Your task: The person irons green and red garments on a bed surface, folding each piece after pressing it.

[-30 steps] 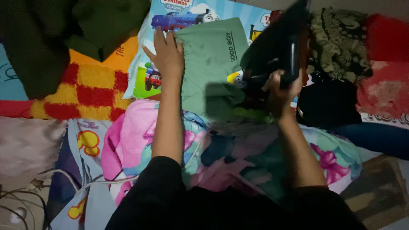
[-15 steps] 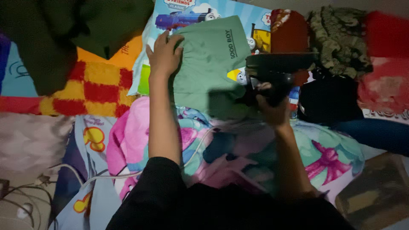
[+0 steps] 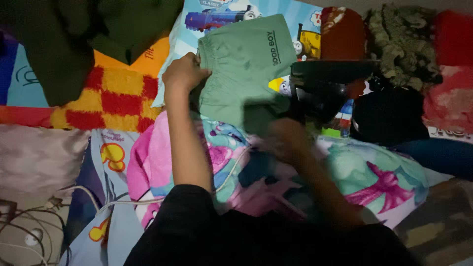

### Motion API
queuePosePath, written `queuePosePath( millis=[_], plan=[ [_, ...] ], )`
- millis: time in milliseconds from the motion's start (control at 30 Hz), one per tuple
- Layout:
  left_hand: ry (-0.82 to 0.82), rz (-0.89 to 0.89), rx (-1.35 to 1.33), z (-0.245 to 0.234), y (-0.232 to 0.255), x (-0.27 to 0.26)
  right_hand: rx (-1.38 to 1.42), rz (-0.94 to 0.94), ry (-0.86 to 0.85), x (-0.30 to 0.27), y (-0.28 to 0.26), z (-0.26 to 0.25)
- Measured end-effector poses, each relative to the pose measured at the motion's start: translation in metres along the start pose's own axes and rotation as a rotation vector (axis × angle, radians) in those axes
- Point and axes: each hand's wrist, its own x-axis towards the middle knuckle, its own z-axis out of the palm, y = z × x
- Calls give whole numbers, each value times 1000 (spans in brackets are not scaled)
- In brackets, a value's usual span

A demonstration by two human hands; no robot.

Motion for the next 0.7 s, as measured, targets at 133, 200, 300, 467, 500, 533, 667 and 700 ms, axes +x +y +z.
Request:
queuePosePath(
  millis=[133, 200, 300, 467, 500, 533, 667, 700],
  plan=[
    [-98, -72, 15, -2, 3, -3, -261, -91, -204, 24, -8, 26],
    [-108, -34, 5, -1, 5, -5, -302, -172, -109, 26, -6, 30],
    [-73, -41, 43, 5, 10, -4, -343, -198, -82, 29, -2, 33],
    [-56, -36, 22, 12, 14, 1, -353, -107, -167, 26, 8, 37],
    [-71, -47, 34, 14, 15, 1, -324, -106, -142, 28, 10, 38],
    [-71, -48, 35, 15, 16, 0, -298, -104, -117, 28, 11, 38],
    [4, -34, -24, 21, 15, 5, -237, -43, -106, 25, 7, 26],
    [13, -30, -29, 22, 13, 8, -228, -5, -159, 26, 6, 21]
  ],
)
